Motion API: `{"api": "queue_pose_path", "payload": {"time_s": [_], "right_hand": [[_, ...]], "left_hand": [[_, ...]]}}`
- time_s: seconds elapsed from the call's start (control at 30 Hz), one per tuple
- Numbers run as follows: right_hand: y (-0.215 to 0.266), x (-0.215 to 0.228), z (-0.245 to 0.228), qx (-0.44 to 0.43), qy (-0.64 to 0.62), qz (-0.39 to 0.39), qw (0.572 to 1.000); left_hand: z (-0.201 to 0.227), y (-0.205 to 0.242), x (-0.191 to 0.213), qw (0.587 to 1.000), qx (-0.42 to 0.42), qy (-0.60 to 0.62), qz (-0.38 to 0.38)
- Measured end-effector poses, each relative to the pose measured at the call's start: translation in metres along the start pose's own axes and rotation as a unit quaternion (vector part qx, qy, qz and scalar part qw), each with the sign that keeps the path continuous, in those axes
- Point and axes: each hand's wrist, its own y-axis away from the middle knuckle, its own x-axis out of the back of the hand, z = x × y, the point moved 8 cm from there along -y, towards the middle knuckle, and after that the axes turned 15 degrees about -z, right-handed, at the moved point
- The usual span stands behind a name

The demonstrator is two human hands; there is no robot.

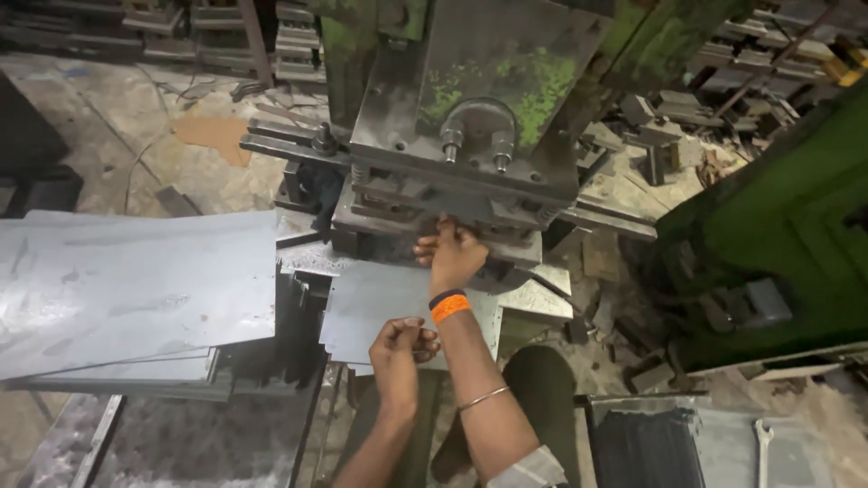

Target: Operating a stamping machine to process rectangular metal sheets.

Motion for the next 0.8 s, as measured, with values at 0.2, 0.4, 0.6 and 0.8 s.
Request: {"api": "queue_pose_path", "payload": {"time_s": [0.2,0.4,0.6,0.8], "right_hand": [[-0.002,0.001,0.003,-0.009,-0.007,-0.008,1.0],[-0.008,0.001,0.008,-0.01,-0.01,-0.005,1.0],[0.001,-0.003,0.001,-0.018,-0.016,-0.001,1.0],[-0.061,0.007,0.039,-0.042,-0.148,-0.023,0.988]], "left_hand": [[0.0,-0.001,-0.007,0.999,-0.027,-0.021,0.017],[-0.001,-0.005,-0.003,0.999,-0.024,-0.03,0.029],[0.008,-0.005,-0.012,0.998,-0.035,-0.035,0.034],[0.053,0.016,-0.041,0.994,-0.066,-0.063,-0.056]]}}
